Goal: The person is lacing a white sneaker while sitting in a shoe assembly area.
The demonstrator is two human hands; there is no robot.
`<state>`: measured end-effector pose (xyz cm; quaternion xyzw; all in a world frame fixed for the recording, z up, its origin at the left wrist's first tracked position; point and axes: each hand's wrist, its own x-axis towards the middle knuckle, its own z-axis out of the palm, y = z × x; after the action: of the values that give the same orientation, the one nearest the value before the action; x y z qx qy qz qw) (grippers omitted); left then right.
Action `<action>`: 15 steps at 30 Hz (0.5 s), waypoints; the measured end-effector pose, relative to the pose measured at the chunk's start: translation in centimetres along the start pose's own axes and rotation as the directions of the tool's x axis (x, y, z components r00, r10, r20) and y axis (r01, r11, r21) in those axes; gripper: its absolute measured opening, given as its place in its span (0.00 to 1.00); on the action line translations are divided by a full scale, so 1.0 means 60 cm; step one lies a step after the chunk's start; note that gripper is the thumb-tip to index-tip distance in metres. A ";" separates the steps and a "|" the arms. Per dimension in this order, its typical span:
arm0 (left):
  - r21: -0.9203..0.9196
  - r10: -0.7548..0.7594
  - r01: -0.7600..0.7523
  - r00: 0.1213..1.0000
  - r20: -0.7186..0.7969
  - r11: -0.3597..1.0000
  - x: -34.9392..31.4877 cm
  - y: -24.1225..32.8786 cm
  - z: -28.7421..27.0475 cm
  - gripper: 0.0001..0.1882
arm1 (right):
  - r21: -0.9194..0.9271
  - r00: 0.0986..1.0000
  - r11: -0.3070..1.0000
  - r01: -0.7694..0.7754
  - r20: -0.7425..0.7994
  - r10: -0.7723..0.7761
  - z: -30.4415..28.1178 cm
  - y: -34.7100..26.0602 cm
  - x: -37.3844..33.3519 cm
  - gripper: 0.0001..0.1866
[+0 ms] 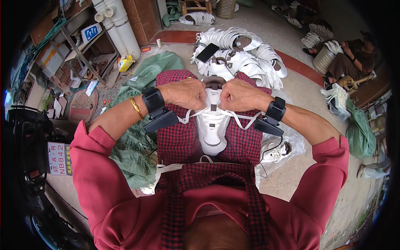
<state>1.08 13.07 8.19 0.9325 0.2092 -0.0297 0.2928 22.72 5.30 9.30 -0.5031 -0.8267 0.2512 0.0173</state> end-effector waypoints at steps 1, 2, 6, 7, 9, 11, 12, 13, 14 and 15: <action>-0.010 -0.003 0.002 1.000 -0.025 1.000 0.001 -0.003 0.001 0.16 | 0.090 0.993 0.994 -0.061 -0.092 0.069 0.004 -0.007 0.002 0.15; -0.011 -0.006 0.006 1.000 -0.024 1.000 0.001 -0.001 0.007 0.16 | 0.184 0.974 0.977 -0.111 -0.176 0.144 0.007 -0.015 0.005 0.15; 0.066 -0.116 0.117 0.993 -0.017 0.991 0.016 0.021 0.019 0.06 | 0.626 0.787 0.728 0.278 -0.583 0.202 -0.036 0.025 0.048 0.20; 0.036 -0.020 0.024 0.994 -0.108 0.999 0.012 0.014 0.027 0.06 | 0.651 0.827 0.721 0.237 -0.524 0.201 -0.054 0.033 0.052 0.19; 0.018 0.091 -0.089 0.981 -0.174 0.996 0.002 0.004 0.034 0.04 | 0.680 0.868 0.695 0.234 -0.468 0.166 -0.043 0.028 0.054 0.19; -0.067 0.035 -0.051 0.977 -0.211 0.996 -0.006 0.000 0.036 0.07 | 0.748 0.943 0.622 0.233 -0.330 0.044 -0.021 0.013 0.047 0.19; -0.166 -0.029 -0.015 0.965 -0.261 0.986 -0.013 0.003 0.039 0.09 | 0.735 0.955 0.652 0.188 -0.292 0.054 -0.008 0.015 0.049 0.19; -0.203 -0.043 -0.025 0.946 -0.322 0.979 -0.013 0.007 0.041 0.08 | 0.754 0.964 0.634 0.171 -0.261 0.050 0.005 0.027 0.045 0.19; -0.204 -0.042 -0.025 0.946 -0.321 0.979 -0.011 0.010 0.039 0.08 | 0.772 0.973 0.617 0.152 -0.225 0.041 0.019 0.039 0.039 0.19; -0.358 -0.125 0.005 0.941 -0.314 0.934 -0.015 0.015 0.034 0.08 | 0.789 0.966 0.587 0.181 -0.255 0.045 0.030 0.040 0.041 0.18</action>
<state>0.79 10.92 7.14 0.8490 0.2886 0.1558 0.4143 22.98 7.56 6.14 -0.4353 -0.6327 0.5324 0.3559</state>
